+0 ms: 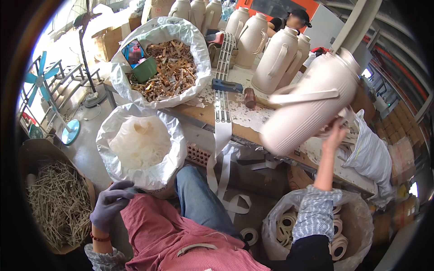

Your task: The person assembles beige thermal containers by inserting a cork stopper, attaching a handle, and applying a label. The person repeats this process for multiple containers, placing finished units on a nearby table.

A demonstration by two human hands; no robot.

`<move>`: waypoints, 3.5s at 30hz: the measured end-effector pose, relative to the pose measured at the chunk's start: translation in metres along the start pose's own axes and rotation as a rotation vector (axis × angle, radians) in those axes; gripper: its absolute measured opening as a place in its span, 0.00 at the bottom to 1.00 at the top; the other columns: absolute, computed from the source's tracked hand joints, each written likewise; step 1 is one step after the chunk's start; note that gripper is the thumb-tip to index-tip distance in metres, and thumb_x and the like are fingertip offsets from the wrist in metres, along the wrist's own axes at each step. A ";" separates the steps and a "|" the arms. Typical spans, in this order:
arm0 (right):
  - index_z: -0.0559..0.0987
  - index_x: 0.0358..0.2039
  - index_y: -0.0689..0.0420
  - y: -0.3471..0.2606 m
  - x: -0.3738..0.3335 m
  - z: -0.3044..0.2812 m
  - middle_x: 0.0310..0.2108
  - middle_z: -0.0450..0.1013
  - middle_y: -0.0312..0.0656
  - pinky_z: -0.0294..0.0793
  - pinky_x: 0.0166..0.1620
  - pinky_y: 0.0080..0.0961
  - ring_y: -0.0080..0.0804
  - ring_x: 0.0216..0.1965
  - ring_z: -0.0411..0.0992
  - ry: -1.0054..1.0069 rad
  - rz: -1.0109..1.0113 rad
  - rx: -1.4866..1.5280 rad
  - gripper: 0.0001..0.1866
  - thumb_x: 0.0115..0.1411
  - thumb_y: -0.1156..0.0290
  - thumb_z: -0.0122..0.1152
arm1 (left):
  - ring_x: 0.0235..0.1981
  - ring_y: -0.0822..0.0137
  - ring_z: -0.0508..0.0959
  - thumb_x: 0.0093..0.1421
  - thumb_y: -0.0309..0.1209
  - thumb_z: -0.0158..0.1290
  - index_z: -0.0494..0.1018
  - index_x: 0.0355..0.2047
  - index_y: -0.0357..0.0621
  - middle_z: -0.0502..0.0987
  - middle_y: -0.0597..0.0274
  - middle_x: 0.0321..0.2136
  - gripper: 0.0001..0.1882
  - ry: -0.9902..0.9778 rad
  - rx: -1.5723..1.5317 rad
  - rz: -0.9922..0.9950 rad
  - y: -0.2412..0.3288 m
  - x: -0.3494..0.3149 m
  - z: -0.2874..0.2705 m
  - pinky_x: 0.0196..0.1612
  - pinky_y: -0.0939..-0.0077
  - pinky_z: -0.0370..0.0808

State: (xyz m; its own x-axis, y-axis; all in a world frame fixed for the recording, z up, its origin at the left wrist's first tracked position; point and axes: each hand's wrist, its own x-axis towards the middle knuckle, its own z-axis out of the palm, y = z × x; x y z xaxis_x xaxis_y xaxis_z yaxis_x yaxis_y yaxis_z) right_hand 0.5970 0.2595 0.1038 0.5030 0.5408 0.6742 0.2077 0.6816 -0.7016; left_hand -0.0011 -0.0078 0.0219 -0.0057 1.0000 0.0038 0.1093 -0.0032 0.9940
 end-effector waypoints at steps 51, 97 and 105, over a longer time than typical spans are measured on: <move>0.60 0.55 0.53 0.012 -0.319 0.227 0.52 0.67 0.44 0.72 0.49 0.34 0.37 0.50 0.70 -1.383 0.109 -0.155 0.24 0.64 0.57 0.55 | 0.27 0.61 0.75 0.45 0.46 0.65 0.77 0.22 0.54 0.74 0.68 0.24 0.13 0.846 1.068 -0.686 -0.119 -0.382 0.007 0.34 0.65 0.68; 0.79 0.27 0.58 -0.100 -0.364 0.228 0.44 0.66 0.36 0.61 0.50 0.22 0.21 0.44 0.63 -1.370 0.700 0.272 0.05 0.55 0.73 0.67 | 0.68 0.62 0.54 0.42 0.31 0.71 0.65 0.61 0.44 0.49 0.59 0.69 0.44 0.148 -0.110 0.214 -0.068 0.032 -0.049 0.67 0.62 0.57; 0.82 0.27 0.57 -0.108 -0.371 0.248 0.39 0.67 0.36 0.56 0.56 0.30 0.31 0.47 0.60 -1.400 0.483 0.028 0.08 0.51 0.67 0.70 | 0.65 0.48 0.56 0.39 0.42 0.73 0.76 0.52 0.61 0.54 0.52 0.65 0.36 0.260 0.124 0.259 -0.081 0.039 -0.050 0.64 0.54 0.60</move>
State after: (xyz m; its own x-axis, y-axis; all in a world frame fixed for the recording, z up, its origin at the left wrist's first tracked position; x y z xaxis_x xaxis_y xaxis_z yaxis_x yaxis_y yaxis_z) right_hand 0.1795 0.1079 -0.0135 -0.6853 0.7256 0.0621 0.2358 0.3018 -0.9237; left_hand -0.0598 0.0311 -0.0528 -0.2118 0.9313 0.2965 0.2593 -0.2390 0.9358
